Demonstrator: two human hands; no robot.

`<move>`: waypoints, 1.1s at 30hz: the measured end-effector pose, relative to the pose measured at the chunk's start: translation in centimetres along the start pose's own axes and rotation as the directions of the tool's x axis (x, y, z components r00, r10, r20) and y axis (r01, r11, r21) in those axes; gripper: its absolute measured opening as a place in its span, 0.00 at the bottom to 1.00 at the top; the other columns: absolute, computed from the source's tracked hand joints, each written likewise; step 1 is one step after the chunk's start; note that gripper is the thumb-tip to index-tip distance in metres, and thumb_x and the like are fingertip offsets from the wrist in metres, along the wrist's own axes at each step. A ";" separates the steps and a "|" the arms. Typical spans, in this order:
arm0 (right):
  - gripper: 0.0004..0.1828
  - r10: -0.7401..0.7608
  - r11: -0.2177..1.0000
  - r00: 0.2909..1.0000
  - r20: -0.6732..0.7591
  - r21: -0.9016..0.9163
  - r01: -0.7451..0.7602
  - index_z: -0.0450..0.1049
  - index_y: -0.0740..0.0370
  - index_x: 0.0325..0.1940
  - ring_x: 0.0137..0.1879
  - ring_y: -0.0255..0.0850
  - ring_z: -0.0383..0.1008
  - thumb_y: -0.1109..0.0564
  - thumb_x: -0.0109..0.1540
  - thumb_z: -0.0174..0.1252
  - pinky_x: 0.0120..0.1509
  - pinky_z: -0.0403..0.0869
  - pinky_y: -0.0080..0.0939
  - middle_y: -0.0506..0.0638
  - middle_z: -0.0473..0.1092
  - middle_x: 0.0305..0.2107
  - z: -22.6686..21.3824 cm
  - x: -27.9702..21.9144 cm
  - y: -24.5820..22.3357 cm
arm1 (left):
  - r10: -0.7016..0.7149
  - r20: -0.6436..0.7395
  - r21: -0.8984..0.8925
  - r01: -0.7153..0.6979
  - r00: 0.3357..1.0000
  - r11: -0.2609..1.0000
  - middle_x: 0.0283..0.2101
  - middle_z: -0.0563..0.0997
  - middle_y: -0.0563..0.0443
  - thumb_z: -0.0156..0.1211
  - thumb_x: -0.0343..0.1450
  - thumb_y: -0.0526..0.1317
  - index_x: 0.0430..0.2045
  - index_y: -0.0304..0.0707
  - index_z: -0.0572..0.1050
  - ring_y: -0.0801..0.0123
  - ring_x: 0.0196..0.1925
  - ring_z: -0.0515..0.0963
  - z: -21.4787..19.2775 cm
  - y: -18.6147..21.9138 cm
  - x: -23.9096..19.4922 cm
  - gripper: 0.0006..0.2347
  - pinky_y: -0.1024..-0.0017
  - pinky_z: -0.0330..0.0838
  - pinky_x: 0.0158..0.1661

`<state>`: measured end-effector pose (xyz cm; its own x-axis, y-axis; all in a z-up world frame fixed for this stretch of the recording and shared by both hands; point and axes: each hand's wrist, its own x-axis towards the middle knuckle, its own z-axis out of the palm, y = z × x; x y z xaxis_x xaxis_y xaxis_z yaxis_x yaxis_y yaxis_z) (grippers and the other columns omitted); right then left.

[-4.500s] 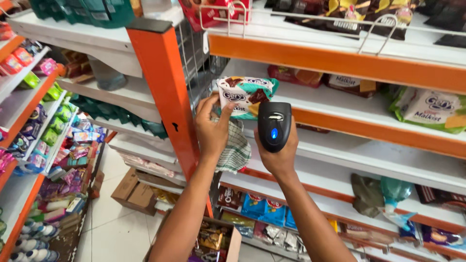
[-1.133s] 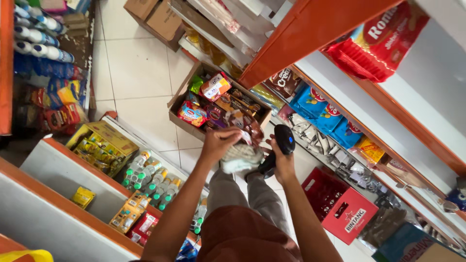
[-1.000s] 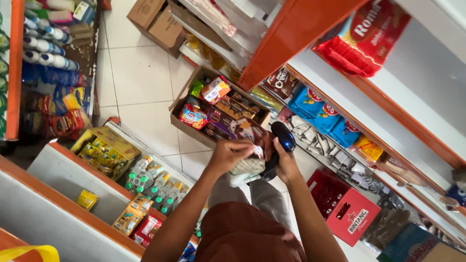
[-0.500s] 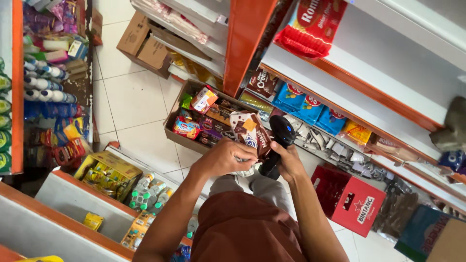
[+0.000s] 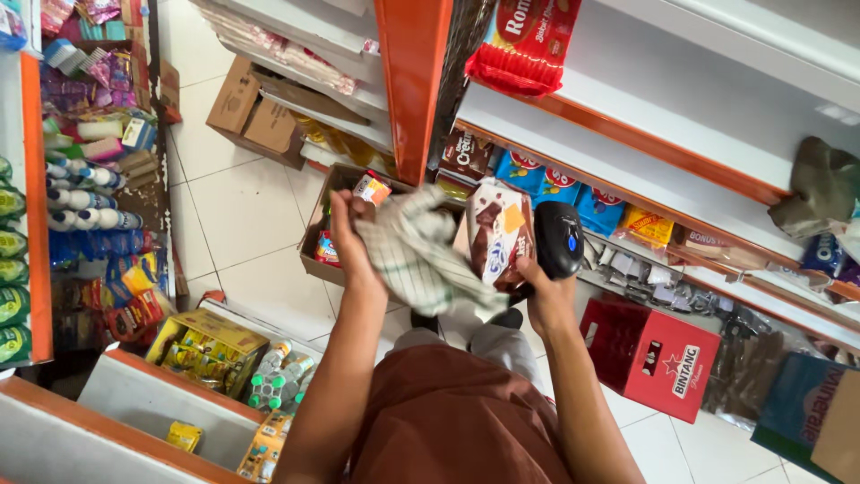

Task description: The person scans bags of snacks and packages of biscuits using a handheld scanner, occasionally wiping the items with a cloth, then sprays a liquid on a store shelf and wipes it clean with a cloth.

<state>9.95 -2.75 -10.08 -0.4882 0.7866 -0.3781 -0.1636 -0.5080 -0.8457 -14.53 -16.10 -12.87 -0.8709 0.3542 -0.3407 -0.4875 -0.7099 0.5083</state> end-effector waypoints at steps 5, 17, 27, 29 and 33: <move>0.31 -0.256 0.790 0.955 0.150 -0.537 0.296 0.72 0.69 0.55 0.46 0.37 0.75 0.60 0.51 0.75 0.51 0.75 0.41 0.50 0.74 0.43 3.0 -3.0 0.3 | -0.233 0.041 0.145 0.225 0.972 0.963 0.46 0.80 0.47 0.53 0.74 0.57 0.46 0.40 0.73 0.62 0.48 0.79 4.4 -2.9 -2.7 0.19 0.65 0.73 0.50; 0.27 -0.389 0.626 0.908 0.152 -0.680 0.382 0.74 0.67 0.49 0.38 0.36 0.74 0.54 0.51 0.77 0.44 0.76 0.38 0.51 0.76 0.36 5.8 -3.7 -4.1 | -0.557 0.312 0.254 0.498 0.770 0.829 0.65 0.72 0.41 0.39 0.76 0.64 0.65 0.38 0.65 0.57 0.64 0.74 4.3 -5.2 -7.2 0.32 0.58 0.69 0.62; 0.33 -0.445 0.503 0.881 0.160 -0.770 0.394 0.72 0.64 0.53 0.43 0.46 0.76 0.51 0.51 0.77 0.49 0.75 0.45 0.56 0.74 0.41 5.4 -3.8 -4.2 | -0.396 0.231 0.334 0.310 0.889 0.890 0.50 0.78 0.41 0.56 0.77 0.51 0.62 0.35 0.68 0.55 0.50 0.78 2.7 -4.1 -3.5 0.23 0.55 0.75 0.51; 0.33 -0.640 0.289 0.735 0.224 -0.817 0.500 0.71 0.66 0.55 0.49 0.56 0.74 0.52 0.52 0.77 0.52 0.74 0.52 0.60 0.72 0.45 5.7 -3.4 -4.2 | -0.373 0.261 0.361 0.268 0.891 0.893 0.52 0.76 0.40 0.58 0.77 0.50 0.65 0.34 0.67 0.55 0.50 0.76 2.0 -5.8 -5.2 0.25 0.55 0.73 0.52; 0.34 -0.662 0.135 0.706 0.253 -0.886 0.443 0.70 0.67 0.52 0.50 0.61 0.72 0.50 0.50 0.79 0.52 0.72 0.56 0.61 0.69 0.45 6.4 -3.3 -3.9 | -0.310 0.259 0.304 0.228 0.915 0.925 0.70 0.65 0.52 0.57 0.74 0.53 0.69 0.48 0.59 0.66 0.68 0.68 3.2 -7.9 -8.6 0.28 0.65 0.64 0.65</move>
<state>6.65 -5.61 -3.16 -0.4529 0.8028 0.3878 0.5212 0.5913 -0.6153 -3.41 -11.60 -11.43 -0.6613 0.7021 -0.2641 -0.6681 -0.3913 0.6328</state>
